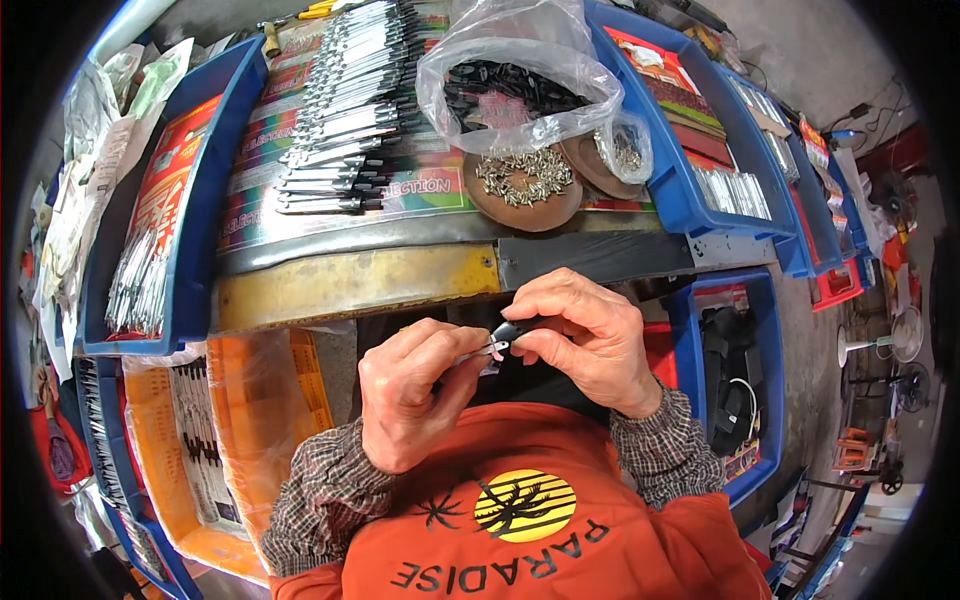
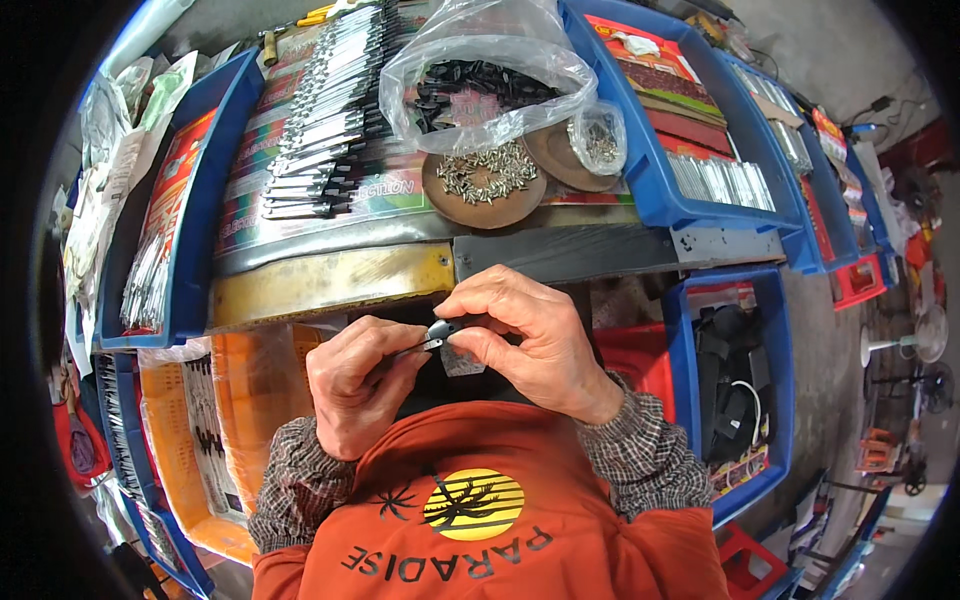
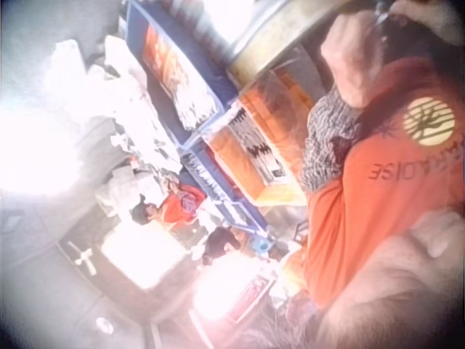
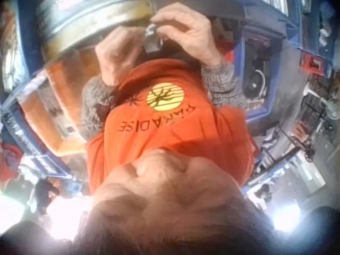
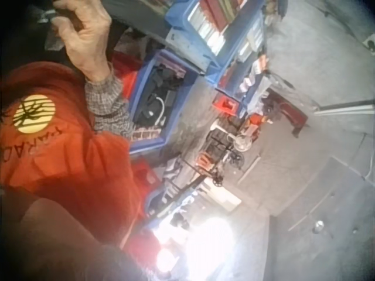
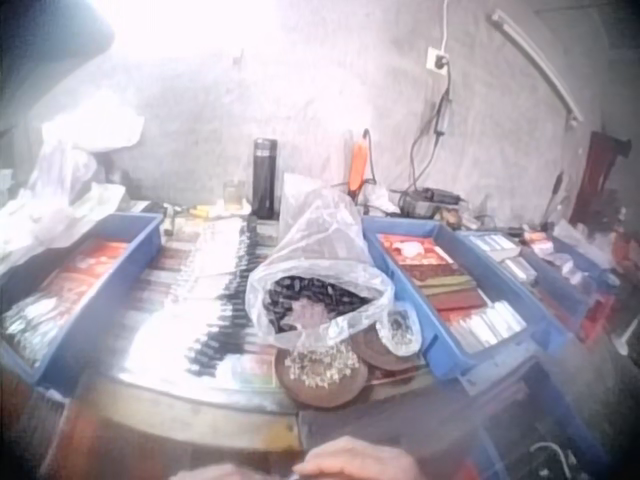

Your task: The person assembles components by fitting small plastic caps onto metal strips by hand and arranges the assembled pieces into rows on the table.

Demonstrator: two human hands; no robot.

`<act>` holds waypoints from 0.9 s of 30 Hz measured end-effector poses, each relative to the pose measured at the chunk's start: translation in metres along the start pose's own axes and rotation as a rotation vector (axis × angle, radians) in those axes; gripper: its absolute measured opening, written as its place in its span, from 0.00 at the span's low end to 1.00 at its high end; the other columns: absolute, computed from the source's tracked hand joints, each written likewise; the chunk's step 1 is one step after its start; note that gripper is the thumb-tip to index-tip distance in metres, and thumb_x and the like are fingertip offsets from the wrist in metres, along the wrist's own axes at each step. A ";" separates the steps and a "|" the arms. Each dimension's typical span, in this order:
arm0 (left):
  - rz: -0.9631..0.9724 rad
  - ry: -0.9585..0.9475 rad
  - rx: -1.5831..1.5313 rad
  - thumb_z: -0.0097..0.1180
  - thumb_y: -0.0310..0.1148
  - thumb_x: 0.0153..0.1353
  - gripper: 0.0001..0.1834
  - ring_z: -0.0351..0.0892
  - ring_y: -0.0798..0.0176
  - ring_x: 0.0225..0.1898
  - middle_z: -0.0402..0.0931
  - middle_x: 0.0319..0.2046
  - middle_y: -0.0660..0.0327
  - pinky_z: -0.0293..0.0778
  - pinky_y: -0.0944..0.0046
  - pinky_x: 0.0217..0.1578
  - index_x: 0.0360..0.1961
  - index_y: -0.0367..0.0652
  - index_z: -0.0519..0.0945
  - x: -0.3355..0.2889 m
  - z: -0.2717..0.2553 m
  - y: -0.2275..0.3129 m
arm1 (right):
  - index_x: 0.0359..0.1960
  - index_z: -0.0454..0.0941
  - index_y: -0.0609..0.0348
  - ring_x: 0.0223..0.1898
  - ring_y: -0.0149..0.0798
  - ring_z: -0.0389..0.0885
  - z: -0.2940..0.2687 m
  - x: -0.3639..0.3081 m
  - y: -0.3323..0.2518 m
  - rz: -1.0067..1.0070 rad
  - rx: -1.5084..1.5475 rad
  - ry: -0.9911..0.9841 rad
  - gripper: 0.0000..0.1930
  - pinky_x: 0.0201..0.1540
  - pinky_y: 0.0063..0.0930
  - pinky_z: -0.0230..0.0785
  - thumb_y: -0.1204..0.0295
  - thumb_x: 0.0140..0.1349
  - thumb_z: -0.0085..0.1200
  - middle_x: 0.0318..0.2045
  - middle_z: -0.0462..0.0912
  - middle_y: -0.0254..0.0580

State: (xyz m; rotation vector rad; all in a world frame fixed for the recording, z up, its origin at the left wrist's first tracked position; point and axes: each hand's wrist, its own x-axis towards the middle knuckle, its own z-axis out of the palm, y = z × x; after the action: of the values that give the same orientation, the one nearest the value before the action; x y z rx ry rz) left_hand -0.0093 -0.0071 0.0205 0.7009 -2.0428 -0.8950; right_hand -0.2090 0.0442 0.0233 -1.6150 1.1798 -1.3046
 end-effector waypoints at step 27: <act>-0.027 -0.140 -0.082 0.62 0.15 0.46 0.11 0.81 0.58 0.27 0.80 0.27 0.55 0.75 0.65 0.27 0.33 0.36 0.81 -0.020 0.011 -0.011 | 0.36 0.83 0.66 0.34 0.31 0.84 -0.007 -0.006 0.022 0.126 0.122 -0.254 0.09 0.38 0.23 0.76 0.80 0.52 0.65 0.32 0.85 0.41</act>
State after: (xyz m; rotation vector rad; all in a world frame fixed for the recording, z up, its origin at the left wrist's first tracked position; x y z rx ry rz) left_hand -0.0056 0.0044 -0.0009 0.6382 -2.1101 -1.0632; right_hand -0.2211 0.0434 0.0022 -1.5393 1.0100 -1.0369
